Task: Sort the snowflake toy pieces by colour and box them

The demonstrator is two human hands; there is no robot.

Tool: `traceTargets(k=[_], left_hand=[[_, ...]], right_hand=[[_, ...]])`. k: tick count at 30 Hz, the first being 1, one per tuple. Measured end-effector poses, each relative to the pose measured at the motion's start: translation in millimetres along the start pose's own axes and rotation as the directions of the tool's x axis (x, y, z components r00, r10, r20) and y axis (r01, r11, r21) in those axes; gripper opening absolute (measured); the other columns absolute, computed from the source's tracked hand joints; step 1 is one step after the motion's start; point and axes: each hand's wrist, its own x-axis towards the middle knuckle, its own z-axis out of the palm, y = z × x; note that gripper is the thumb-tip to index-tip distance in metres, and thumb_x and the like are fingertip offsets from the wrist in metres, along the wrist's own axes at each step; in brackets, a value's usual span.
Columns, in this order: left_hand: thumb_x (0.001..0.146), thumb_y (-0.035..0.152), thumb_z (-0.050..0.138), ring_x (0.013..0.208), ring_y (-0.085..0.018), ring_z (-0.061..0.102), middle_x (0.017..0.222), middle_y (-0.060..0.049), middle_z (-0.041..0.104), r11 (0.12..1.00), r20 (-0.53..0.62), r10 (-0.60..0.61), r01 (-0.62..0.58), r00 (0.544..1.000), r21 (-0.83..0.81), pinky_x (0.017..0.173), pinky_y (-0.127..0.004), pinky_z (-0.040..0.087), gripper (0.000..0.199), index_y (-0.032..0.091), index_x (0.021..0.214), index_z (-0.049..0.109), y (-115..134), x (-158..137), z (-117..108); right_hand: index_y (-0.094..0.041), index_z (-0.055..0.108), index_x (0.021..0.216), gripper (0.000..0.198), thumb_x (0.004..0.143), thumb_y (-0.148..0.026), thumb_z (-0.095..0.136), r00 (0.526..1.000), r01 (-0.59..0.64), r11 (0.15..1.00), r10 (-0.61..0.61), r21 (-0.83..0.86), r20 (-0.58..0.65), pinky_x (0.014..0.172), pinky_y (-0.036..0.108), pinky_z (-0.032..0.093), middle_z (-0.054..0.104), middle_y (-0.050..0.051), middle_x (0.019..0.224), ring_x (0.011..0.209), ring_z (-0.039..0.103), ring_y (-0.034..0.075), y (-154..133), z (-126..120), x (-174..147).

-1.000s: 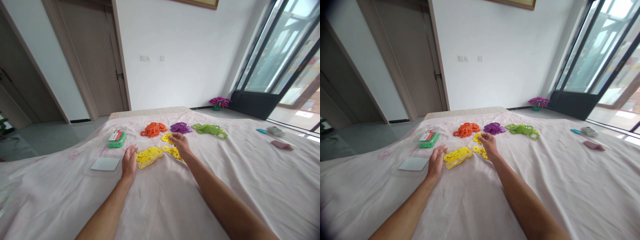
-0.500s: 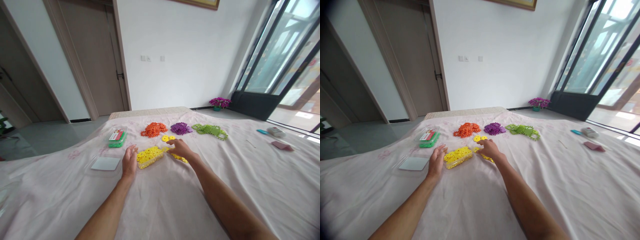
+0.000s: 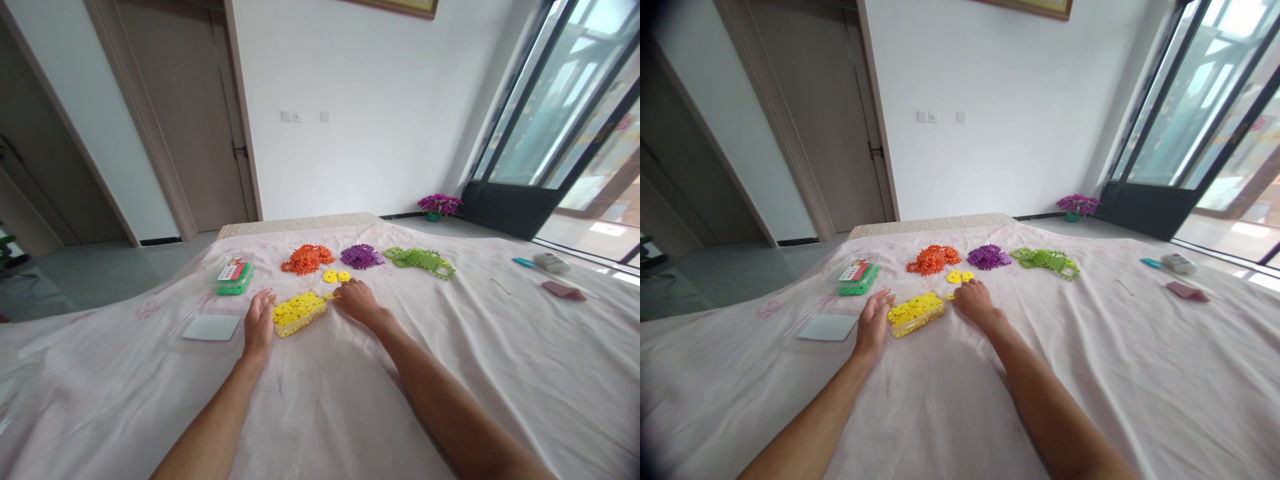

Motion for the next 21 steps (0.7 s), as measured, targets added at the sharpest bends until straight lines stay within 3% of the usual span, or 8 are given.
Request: traceTargets(k=[3,7,13,16,21], left_hand=[[0.088,0.038,0.055,0.114,-0.023,0.064,0.123,-0.008,0.069,0.999,0.011,-0.026,0.026,1.0,-0.02,0.098,-0.036,0.049,0.036,0.024,0.121,0.062,2,-1,0],[0.088,0.038,0.055,0.116,-0.023,0.063,0.124,-0.008,0.068,0.999,0.013,-0.028,0.028,1.0,-0.027,0.1,-0.036,0.048,0.036,0.023,0.12,0.062,5,-1,0],[0.087,0.034,0.055,0.114,-0.023,0.063,0.121,-0.008,0.07,0.999,0.008,-0.025,0.025,1.0,-0.026,0.101,-0.037,0.047,0.036,0.022,0.12,0.062,9,-2,0],[0.086,0.033,0.055,0.116,-0.024,0.062,0.119,-0.008,0.07,1.0,0.0,-0.012,0.012,1.0,-0.015,0.103,-0.038,0.045,0.034,0.022,0.118,0.064,11,-3,-1],[0.087,0.038,0.057,0.116,-0.024,0.062,0.123,-0.008,0.069,1.0,-0.001,-0.016,0.016,1.0,0.017,0.103,-0.039,0.045,0.035,0.023,0.118,0.064,9,-2,-1]], right_hand=[[-0.017,0.075,0.092,0.029,0.098,-0.024,0.047,0.999,-0.04,0.999,0.04,-0.027,-0.006,0.084,0.031,0.037,0.073,0.012,0.094,0.094,0.062,0.023,0,3,3],[-0.019,0.071,0.088,0.035,0.101,-0.029,0.041,0.987,-0.134,0.99,0.136,0.031,-0.083,0.079,0.03,0.036,0.073,0.01,0.092,0.094,0.061,0.022,5,8,3],[-0.021,0.066,0.083,0.041,0.103,-0.038,0.035,0.906,-0.284,0.9,0.365,0.331,-0.214,0.069,0.027,0.034,0.071,0.006,0.087,0.084,0.06,0.019,7,7,4],[-0.02,0.062,0.074,0.043,0.101,-0.041,0.035,0.907,-0.199,0.805,0.368,0.559,-0.207,0.063,0.025,0.035,0.067,0.004,0.075,0.071,0.058,0.016,-1,2,7],[-0.02,0.055,0.067,0.042,0.096,-0.045,0.041,0.968,-0.008,0.597,0.207,0.802,-0.145,0.053,0.021,0.039,0.057,-0.001,0.061,0.057,0.054,0.013,-25,-1,8]])
